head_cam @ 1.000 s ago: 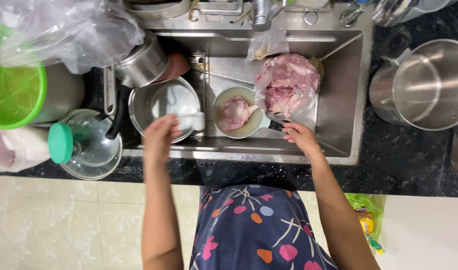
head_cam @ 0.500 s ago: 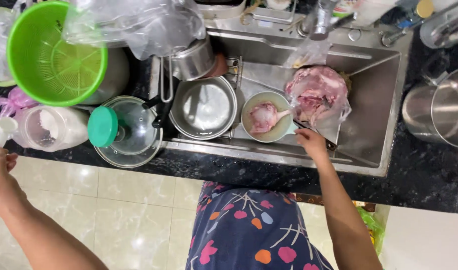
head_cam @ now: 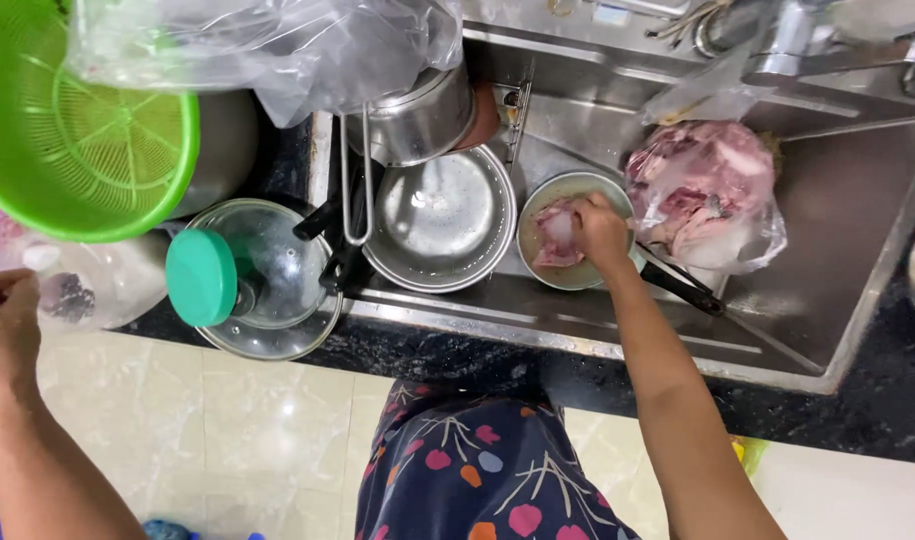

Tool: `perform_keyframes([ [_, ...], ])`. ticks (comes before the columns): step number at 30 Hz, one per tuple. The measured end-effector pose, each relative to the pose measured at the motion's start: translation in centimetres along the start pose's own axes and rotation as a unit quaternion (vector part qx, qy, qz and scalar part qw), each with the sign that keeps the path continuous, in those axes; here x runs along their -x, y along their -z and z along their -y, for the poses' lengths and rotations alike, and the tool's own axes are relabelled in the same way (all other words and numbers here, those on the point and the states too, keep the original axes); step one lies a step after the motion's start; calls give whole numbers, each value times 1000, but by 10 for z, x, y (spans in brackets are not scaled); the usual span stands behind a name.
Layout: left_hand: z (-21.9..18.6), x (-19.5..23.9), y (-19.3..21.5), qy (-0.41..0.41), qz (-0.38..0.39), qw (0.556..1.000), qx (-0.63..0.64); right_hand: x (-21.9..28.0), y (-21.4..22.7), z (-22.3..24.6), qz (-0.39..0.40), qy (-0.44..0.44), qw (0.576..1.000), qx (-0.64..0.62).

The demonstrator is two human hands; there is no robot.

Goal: Washing a pot and then cleaning and seasoning raw poultry in a kitchen sink.

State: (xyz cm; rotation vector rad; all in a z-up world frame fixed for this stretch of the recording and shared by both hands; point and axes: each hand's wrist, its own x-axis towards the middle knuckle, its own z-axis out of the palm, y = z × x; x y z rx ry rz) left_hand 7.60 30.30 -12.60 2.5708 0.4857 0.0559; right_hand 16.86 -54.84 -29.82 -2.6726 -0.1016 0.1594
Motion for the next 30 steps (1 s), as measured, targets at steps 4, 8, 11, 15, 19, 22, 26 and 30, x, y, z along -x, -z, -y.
perform_keyframes([
  [4, -2, -25, -12, 63, 75, 995, 6, -11, -3, 5, 34, 19, 999, -2],
  [8, -4, -47, -24, 139, 103, 985, -29, -14, -23, -7, 31, 56, 998, 27],
  [11, -22, -48, -17, 182, 114, 974, -71, -16, -33, -14, 23, 90, 994, 53],
  [15, -24, -46, -11, 218, 123, 967, -41, -24, -24, -12, 31, 92, 994, 42],
  [19, -18, -45, -12, 249, 127, 959, 51, -36, -2, 6, 61, 74, 995, 28],
  [22, -26, -38, 0, 275, 114, 953, 63, -30, -33, -25, 61, 6, 997, -43],
  [26, -41, -23, 16, 279, 98, 952, 85, -24, -62, -80, 64, -100, 971, -208],
  [30, -8, -5, 27, 275, 74, 938, 199, -27, -28, -70, 105, -253, 877, -395],
])
